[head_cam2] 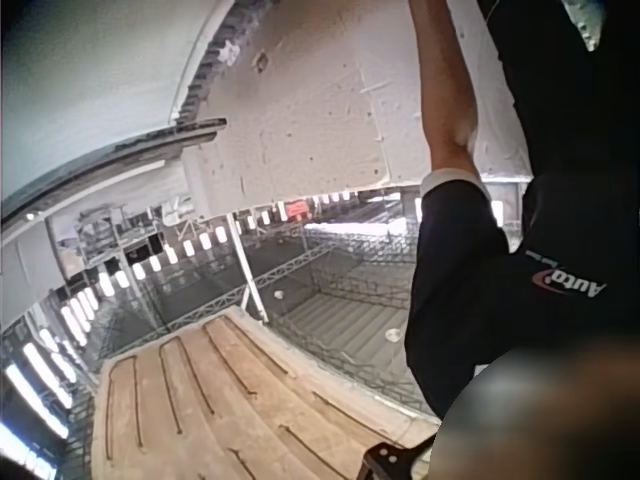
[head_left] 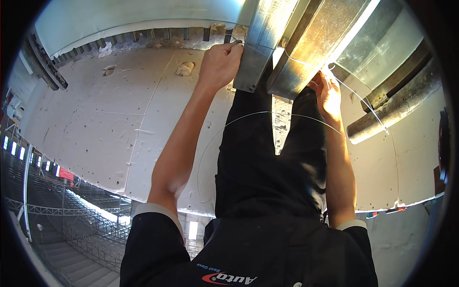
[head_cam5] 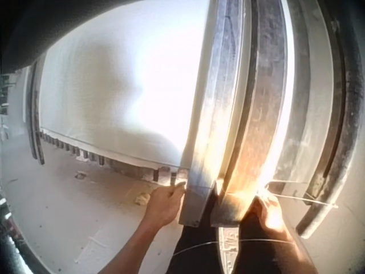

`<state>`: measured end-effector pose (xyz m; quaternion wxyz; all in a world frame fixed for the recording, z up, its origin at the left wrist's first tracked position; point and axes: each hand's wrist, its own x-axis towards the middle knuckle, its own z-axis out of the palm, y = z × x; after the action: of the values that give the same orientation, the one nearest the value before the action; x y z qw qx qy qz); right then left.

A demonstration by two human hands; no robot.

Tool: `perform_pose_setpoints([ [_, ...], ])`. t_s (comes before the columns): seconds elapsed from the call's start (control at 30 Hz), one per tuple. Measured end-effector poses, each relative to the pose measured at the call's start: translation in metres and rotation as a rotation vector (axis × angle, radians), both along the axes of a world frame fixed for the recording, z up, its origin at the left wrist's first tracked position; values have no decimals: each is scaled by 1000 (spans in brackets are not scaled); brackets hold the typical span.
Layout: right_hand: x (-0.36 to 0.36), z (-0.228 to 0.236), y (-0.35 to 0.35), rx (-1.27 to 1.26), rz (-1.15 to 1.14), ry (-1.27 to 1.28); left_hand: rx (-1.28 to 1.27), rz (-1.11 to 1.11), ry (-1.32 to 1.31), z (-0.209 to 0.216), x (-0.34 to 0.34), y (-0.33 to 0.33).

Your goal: The recorder is performing maintenance on a large industrial machine, using pliers to cut a wire and a yellow tool to inspect a beam.

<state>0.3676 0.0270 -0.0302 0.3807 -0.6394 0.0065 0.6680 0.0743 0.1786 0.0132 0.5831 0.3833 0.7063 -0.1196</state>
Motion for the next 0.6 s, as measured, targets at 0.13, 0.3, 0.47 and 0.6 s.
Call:
perform_pose_setpoints([
  [0.13,2,-1,-1,14,-2,28,156,-60,-12,6,-6,8],
  [0.3,6,-1,0,-13,11,43,246,-78,69,5,-15,17],
  [0.47,13,8,6,-56,60,79,360,131,95,-7,-17,6],
  [0.6,12,16,9,-125,146,-2,349,117,147,-13,-7,0],
])
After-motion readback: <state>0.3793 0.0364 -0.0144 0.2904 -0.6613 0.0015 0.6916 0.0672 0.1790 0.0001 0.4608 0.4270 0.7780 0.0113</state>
